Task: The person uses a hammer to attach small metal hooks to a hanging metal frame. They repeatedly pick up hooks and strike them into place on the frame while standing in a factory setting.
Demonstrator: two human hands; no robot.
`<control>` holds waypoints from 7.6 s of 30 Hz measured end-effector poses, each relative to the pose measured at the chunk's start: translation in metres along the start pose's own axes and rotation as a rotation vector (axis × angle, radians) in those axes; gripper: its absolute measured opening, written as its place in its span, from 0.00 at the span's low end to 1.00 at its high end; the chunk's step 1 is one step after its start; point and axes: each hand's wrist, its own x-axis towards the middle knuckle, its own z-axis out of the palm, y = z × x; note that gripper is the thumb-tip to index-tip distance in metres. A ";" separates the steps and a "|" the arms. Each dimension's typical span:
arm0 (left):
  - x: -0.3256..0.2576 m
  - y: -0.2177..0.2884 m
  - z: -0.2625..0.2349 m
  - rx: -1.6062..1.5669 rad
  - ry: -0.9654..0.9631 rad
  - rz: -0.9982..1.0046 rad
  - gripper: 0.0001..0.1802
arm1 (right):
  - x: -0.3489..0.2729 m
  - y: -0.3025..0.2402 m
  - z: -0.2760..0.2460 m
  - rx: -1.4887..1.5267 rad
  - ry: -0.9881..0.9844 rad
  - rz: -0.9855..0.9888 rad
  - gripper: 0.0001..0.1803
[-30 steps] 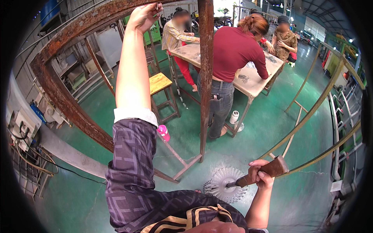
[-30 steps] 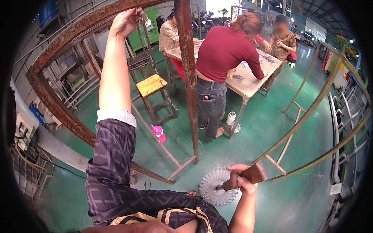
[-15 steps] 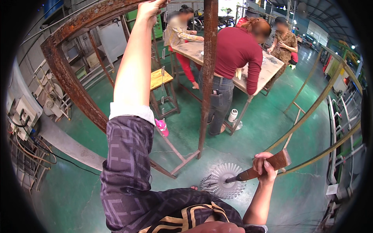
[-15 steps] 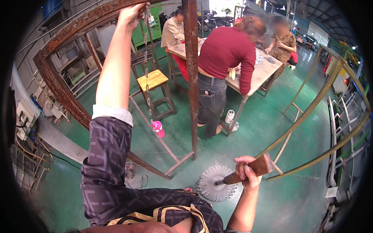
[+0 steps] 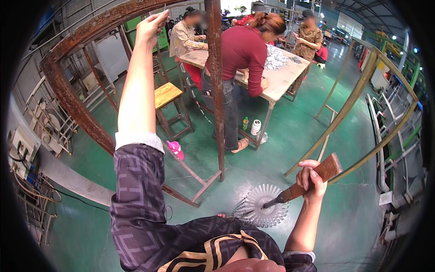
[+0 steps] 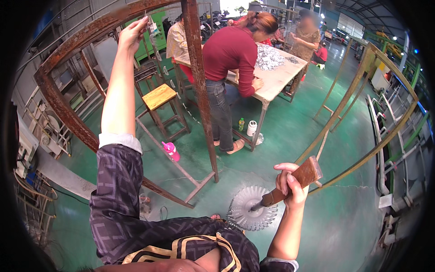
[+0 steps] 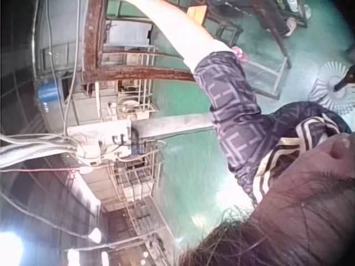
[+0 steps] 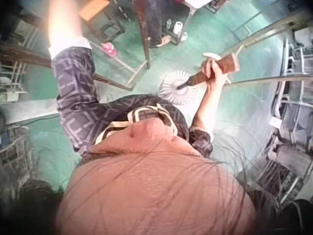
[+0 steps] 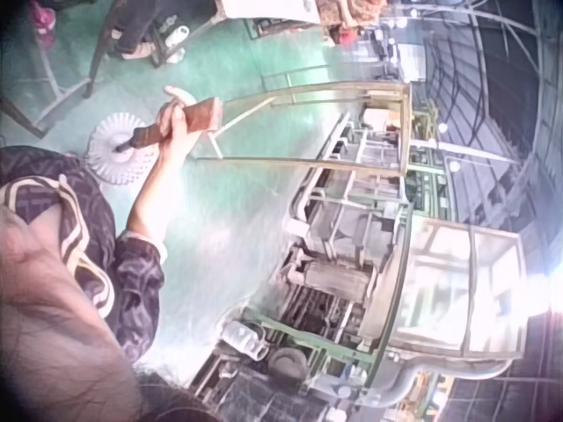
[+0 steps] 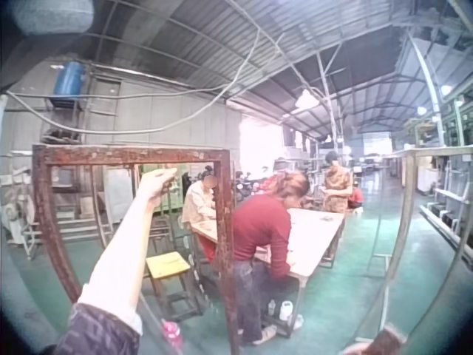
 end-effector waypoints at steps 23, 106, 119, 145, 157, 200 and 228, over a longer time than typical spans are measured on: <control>-0.291 -0.056 0.049 -0.144 -0.272 -0.270 0.10 | -0.026 -0.109 -0.058 -0.062 0.080 -0.095 0.22; -0.783 -0.356 0.651 0.577 -1.237 -1.338 0.13 | -0.105 -0.476 -0.755 -0.474 0.481 -0.310 0.23; -0.820 -0.468 0.829 0.679 -1.488 -1.345 0.09 | -0.043 -0.527 -1.000 -0.521 0.604 -0.368 0.24; -0.867 -0.451 1.201 0.720 -1.013 -1.572 0.09 | 0.218 -0.534 -1.462 -0.462 0.565 -0.290 0.25; -0.816 -0.659 1.388 0.561 -1.689 -1.108 0.09 | 0.373 -0.503 -1.649 -0.469 0.620 -0.302 0.25; -0.289 -1.105 2.063 0.710 -0.689 -1.437 0.16 | 1.254 -0.194 -2.197 -0.204 0.161 -0.265 0.25; 0.492 -1.152 2.421 -0.949 -0.947 0.519 0.29 | 1.815 0.117 -2.319 -0.126 0.016 -0.210 0.25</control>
